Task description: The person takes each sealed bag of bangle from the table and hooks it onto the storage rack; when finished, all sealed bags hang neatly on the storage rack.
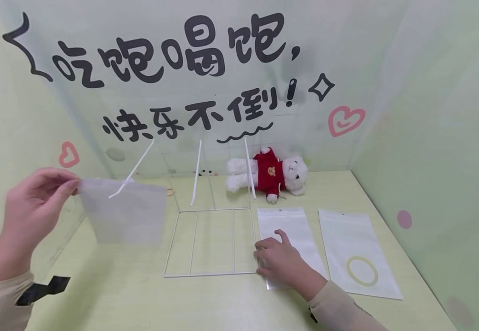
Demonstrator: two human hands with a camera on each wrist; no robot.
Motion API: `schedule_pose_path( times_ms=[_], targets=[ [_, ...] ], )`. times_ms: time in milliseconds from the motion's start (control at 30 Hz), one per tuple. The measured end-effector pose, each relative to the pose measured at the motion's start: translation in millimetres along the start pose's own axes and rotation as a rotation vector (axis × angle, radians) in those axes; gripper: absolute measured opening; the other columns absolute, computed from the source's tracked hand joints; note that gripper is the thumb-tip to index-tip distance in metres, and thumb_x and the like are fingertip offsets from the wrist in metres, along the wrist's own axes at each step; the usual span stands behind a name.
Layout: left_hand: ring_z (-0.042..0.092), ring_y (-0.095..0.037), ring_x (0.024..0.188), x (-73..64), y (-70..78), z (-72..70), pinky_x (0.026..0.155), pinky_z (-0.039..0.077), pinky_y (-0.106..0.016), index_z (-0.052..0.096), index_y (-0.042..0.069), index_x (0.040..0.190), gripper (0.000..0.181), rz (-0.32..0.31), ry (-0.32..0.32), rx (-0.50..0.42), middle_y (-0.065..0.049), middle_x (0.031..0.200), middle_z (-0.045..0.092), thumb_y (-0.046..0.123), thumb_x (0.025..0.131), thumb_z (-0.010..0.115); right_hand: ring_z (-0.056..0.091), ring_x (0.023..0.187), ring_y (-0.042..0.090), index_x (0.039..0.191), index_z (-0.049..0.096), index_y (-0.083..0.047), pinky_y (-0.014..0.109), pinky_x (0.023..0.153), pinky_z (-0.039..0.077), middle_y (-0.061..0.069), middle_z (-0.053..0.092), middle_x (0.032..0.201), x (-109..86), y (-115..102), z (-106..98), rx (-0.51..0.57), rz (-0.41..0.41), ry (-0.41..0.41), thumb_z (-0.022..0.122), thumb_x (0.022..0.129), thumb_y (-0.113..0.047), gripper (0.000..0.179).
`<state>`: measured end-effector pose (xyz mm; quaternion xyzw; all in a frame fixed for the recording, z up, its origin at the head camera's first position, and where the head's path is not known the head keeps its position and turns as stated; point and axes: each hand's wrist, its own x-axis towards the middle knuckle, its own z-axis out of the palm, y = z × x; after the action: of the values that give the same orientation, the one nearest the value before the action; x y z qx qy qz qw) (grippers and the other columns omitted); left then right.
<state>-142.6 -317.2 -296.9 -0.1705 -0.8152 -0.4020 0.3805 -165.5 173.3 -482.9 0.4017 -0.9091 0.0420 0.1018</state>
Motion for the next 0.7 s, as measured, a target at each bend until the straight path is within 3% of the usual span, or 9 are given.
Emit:
schedule_pose_path(
  times_ms=[133, 300, 433, 700],
  targets=[
    [0.066, 0.004, 0.079, 3.7, -3.5, 10.2, 0.077, 0.054, -0.005, 0.07, -0.009, 0.1, 0.012, -0.027, -0.005, 0.005, 0.017, 0.092, 0.068, -0.013, 0.089, 0.071, 0.066, 0.118, 0.022, 0.11, 0.078, -0.018, 0.062, 0.105, 0.041, 0.001, 0.074, 0.121, -0.5, 0, -1, -0.004, 0.004, -0.004, 0.087, 0.08, -0.035, 0.036],
    [0.066, 0.003, 0.081, 6.9, -6.7, 20.9, 0.078, 0.054, -0.004, 0.069, -0.007, 0.104, 0.011, -0.112, -0.002, 0.012, 0.017, 0.094, 0.066, -0.005, 0.094, 0.07, 0.065, 0.12, 0.024, 0.11, 0.078, -0.018, 0.062, 0.105, 0.041, 0.001, 0.074, 0.122, -1.0, -2, -1, -0.007, 0.005, 0.004, 0.087, 0.08, -0.036, 0.036],
    [0.066, 0.002, 0.082, 7.6, -12.2, 24.9, 0.078, 0.053, -0.004, 0.068, -0.005, 0.107, 0.013, -0.163, -0.001, 0.029, 0.017, 0.096, 0.065, 0.001, 0.096, 0.069, 0.065, 0.119, 0.024, 0.109, 0.078, -0.018, 0.061, 0.104, 0.042, 0.001, 0.074, 0.121, 0.5, -3, -1, -0.008, -0.01, 0.025, 0.087, 0.08, -0.036, 0.036],
    [0.066, -0.001, 0.085, 8.9, -26.2, 29.8, 0.08, 0.054, -0.004, 0.065, -0.003, 0.113, 0.019, -0.239, -0.019, 0.023, 0.015, 0.099, 0.064, 0.01, 0.1, 0.066, 0.064, 0.12, 0.023, 0.11, 0.078, -0.018, 0.061, 0.106, 0.041, 0.001, 0.073, 0.122, 1.6, -3, -2, -0.008, 0.006, -0.008, 0.086, 0.081, -0.036, 0.036]
  ],
)
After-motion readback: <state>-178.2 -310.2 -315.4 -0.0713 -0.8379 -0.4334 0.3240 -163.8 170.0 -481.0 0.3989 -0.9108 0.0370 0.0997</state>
